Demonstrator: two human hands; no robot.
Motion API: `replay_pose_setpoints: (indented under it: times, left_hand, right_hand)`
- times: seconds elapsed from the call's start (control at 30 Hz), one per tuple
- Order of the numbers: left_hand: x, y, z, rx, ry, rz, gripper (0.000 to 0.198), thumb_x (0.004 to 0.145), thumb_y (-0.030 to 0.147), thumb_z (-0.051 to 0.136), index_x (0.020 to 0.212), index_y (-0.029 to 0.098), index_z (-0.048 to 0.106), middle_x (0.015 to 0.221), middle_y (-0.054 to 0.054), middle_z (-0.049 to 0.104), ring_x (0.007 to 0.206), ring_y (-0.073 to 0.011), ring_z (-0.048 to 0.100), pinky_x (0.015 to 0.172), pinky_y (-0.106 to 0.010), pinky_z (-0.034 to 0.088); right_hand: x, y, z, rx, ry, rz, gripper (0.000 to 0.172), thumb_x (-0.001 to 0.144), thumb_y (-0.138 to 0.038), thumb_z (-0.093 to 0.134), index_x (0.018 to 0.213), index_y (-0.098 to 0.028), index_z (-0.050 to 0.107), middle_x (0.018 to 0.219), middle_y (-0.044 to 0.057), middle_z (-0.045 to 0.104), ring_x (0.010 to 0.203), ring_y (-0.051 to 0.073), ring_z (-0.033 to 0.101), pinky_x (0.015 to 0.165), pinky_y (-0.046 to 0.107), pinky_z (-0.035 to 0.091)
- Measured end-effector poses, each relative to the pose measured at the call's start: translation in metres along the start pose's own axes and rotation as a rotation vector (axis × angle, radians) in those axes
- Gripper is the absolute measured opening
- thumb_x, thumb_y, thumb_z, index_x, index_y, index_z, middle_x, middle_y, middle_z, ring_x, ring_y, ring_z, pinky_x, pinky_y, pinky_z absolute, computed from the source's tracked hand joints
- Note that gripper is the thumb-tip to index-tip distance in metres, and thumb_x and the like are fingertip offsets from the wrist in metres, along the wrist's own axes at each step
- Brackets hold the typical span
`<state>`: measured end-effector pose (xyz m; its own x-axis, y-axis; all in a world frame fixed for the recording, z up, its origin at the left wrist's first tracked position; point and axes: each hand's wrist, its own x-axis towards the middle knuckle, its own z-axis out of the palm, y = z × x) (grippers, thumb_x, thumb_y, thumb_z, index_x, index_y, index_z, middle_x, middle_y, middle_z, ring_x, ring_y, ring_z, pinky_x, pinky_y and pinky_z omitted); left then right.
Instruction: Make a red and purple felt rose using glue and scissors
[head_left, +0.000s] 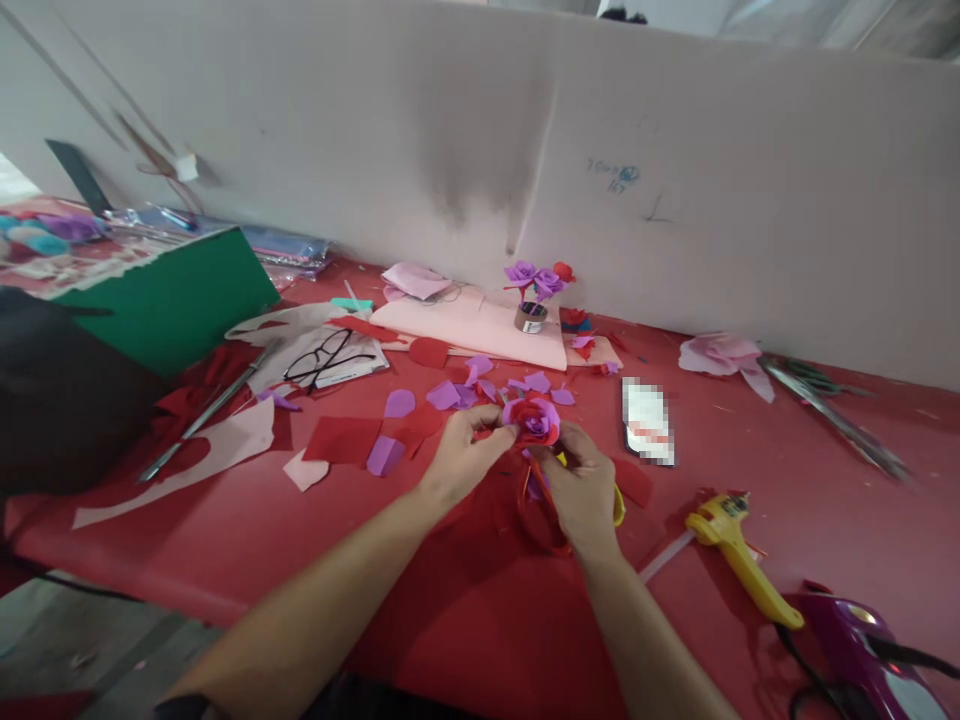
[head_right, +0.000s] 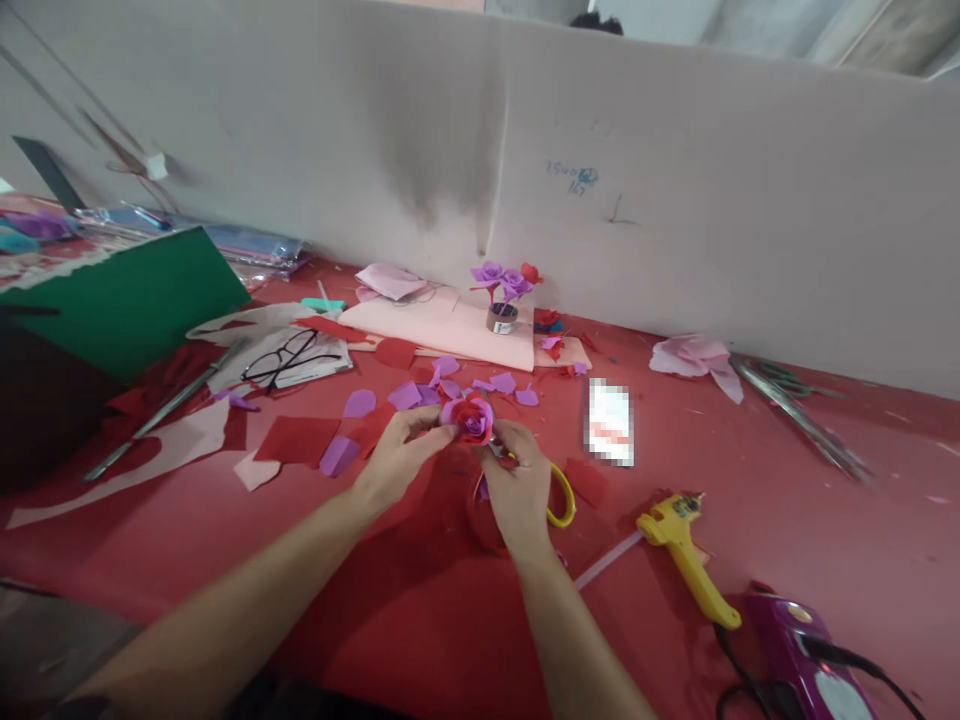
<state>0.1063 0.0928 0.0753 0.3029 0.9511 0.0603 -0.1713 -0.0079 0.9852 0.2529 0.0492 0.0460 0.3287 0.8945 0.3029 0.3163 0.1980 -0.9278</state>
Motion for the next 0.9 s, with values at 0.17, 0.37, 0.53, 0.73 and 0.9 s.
replay_pose_setpoints:
  times: [0.17,0.37,0.53,0.73,0.9]
  left_hand:
    - [0.001,-0.001,0.0,-0.042,0.073,0.006,0.032,0.079,0.039,0.058,0.055,0.018,0.058,0.057,0.0,0.055,0.063,-0.0156,0.051,0.067,-0.029,0.042]
    - [0.008,-0.008,-0.002,-0.036,0.081,0.003,0.013,0.076,0.025,0.06,0.073,0.018,0.07,0.074,-0.002,0.068,0.071,-0.0159,0.056,0.072,-0.028,0.043]
    - [0.008,-0.015,0.004,0.099,-0.003,0.088,0.02,0.066,0.019,0.074,0.086,0.02,0.076,0.093,-0.005,0.074,0.089,-0.0213,0.062,0.087,-0.033,0.045]
    - [0.006,-0.026,0.004,0.117,0.086,0.115,0.01,0.069,0.02,0.072,0.078,0.019,0.075,0.083,-0.005,0.074,0.085,-0.0219,0.063,0.088,-0.036,0.047]
    - [0.006,-0.023,0.003,0.105,0.033,0.072,0.006,0.072,0.023,0.069,0.071,0.019,0.074,0.073,-0.003,0.071,0.078,-0.0194,0.061,0.084,-0.034,0.047]
  right_hand:
    - [0.0,0.001,0.001,-0.004,0.031,0.01,0.017,0.076,-0.027,0.071,0.091,-0.021,0.074,0.093,0.004,0.071,0.086,0.021,0.062,0.083,0.036,0.048]
    - [0.001,-0.005,0.005,0.291,0.036,0.216,0.026,0.071,-0.033,0.078,0.094,-0.021,0.075,0.095,0.004,0.074,0.094,0.024,0.065,0.09,0.042,0.048]
    - [0.001,-0.013,0.009,0.488,-0.006,0.268,0.025,0.068,-0.033,0.081,0.091,-0.024,0.076,0.096,0.003,0.075,0.095,0.023,0.065,0.094,0.043,0.048]
    - [-0.004,-0.017,0.018,0.615,-0.029,0.318,0.02,0.064,-0.029,0.083,0.083,-0.025,0.077,0.088,0.0,0.073,0.086,0.019,0.062,0.086,0.037,0.048]
    - [-0.006,-0.024,0.019,0.611,-0.019,0.37,0.023,0.064,-0.031,0.082,0.085,-0.023,0.076,0.078,-0.001,0.069,0.068,0.015,0.056,0.067,0.031,0.046]
